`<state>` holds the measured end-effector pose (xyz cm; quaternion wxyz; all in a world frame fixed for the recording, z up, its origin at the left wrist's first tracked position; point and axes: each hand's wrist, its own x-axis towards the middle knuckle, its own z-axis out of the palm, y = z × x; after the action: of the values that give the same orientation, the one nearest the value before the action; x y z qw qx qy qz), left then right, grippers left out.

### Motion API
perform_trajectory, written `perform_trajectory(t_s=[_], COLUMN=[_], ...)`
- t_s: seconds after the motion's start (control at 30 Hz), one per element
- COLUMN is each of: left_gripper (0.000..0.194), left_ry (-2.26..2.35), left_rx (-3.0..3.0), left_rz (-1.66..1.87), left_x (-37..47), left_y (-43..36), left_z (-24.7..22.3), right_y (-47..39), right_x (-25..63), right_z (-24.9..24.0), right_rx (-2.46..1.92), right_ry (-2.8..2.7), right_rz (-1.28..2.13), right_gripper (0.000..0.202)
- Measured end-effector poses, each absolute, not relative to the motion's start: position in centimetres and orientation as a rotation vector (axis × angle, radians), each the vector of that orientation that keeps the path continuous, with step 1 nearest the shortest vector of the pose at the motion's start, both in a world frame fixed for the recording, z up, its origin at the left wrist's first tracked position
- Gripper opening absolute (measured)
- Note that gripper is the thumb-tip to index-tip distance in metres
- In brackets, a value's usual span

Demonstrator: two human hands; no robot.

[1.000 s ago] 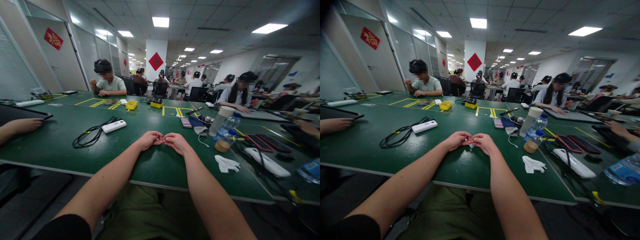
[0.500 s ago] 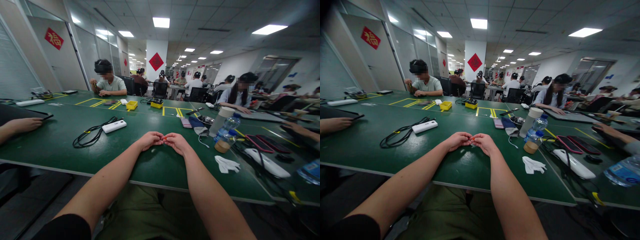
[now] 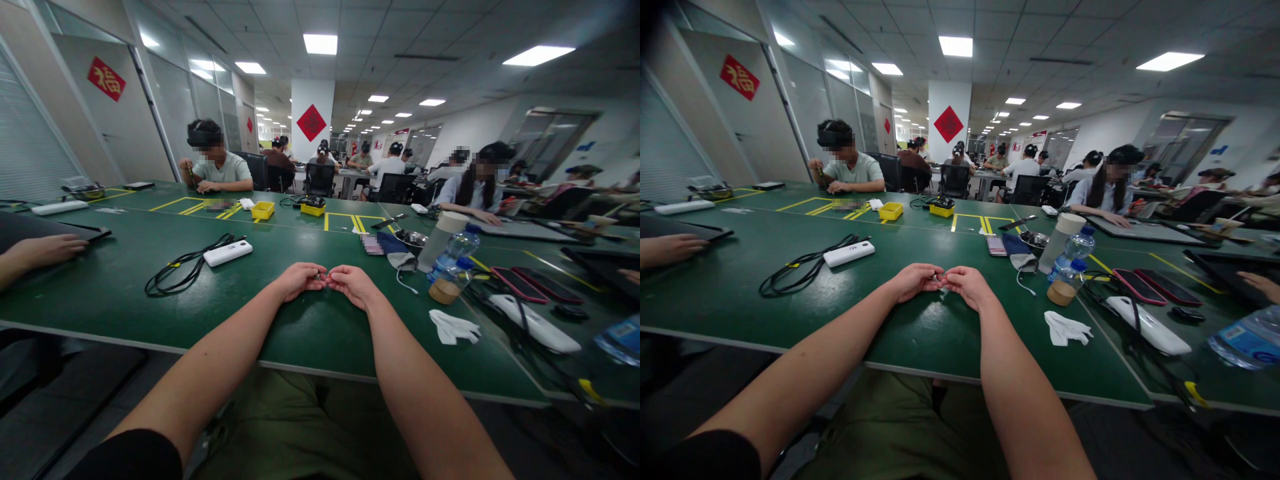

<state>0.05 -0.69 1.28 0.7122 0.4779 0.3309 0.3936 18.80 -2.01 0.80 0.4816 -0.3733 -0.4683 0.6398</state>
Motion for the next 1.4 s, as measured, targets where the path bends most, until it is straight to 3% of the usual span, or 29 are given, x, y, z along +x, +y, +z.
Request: perform_trajectory(t_s=[0.4, 1.4], left_gripper=[0.032, 0.025], left_ry=[0.762, 0.741], left_rx=[1.073, 1.189], left_rz=[0.844, 0.844], left_x=[0.12, 0.13], left_y=[-0.65, -0.92], left_z=[1.19, 1.16], right_y=[-1.99, -1.78], right_x=[18.9, 19.24], right_z=[0.83, 0.58], right_rx=[-0.898, -0.82], right_ry=[-1.15, -1.135], right_rz=[1.579, 1.633], right_gripper=[0.013, 0.016])
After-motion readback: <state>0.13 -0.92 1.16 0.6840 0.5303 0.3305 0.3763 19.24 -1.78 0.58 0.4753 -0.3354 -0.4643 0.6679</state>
